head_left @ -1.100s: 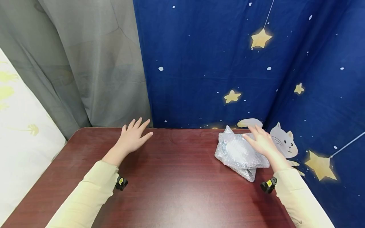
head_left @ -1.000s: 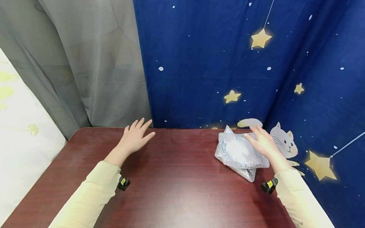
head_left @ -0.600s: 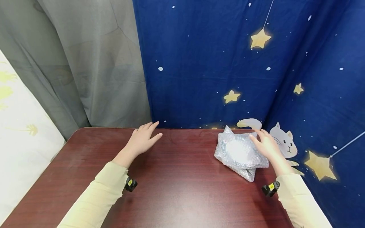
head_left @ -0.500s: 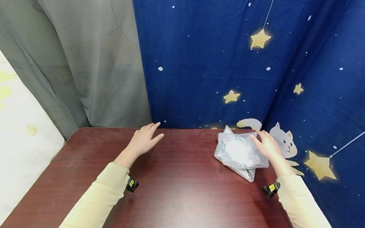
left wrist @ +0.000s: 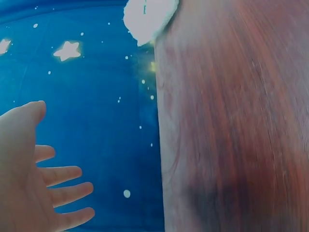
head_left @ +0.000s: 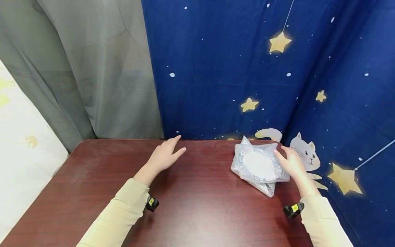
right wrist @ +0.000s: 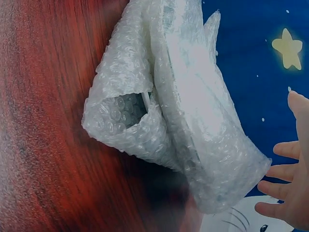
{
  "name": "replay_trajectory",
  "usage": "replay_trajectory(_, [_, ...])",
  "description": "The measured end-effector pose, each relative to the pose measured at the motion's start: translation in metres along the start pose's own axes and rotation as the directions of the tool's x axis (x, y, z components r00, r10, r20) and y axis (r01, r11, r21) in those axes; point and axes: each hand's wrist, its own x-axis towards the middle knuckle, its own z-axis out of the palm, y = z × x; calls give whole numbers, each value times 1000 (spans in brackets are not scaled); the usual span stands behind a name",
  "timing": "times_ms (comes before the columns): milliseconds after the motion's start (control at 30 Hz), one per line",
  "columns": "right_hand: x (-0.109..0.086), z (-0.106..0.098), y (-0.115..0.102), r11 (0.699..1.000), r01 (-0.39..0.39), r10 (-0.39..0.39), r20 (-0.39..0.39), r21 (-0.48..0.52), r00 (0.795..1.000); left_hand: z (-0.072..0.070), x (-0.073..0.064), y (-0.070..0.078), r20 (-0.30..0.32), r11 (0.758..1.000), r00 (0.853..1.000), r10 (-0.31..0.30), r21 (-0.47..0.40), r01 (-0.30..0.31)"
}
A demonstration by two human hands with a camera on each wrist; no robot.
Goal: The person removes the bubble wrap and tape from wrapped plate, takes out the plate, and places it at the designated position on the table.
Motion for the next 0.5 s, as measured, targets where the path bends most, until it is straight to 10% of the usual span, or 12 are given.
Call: replay_trajectory(500, [-9,11,17,995,-56,57,-15,80,998,27,9,28,50,993,999,4,-115,1])
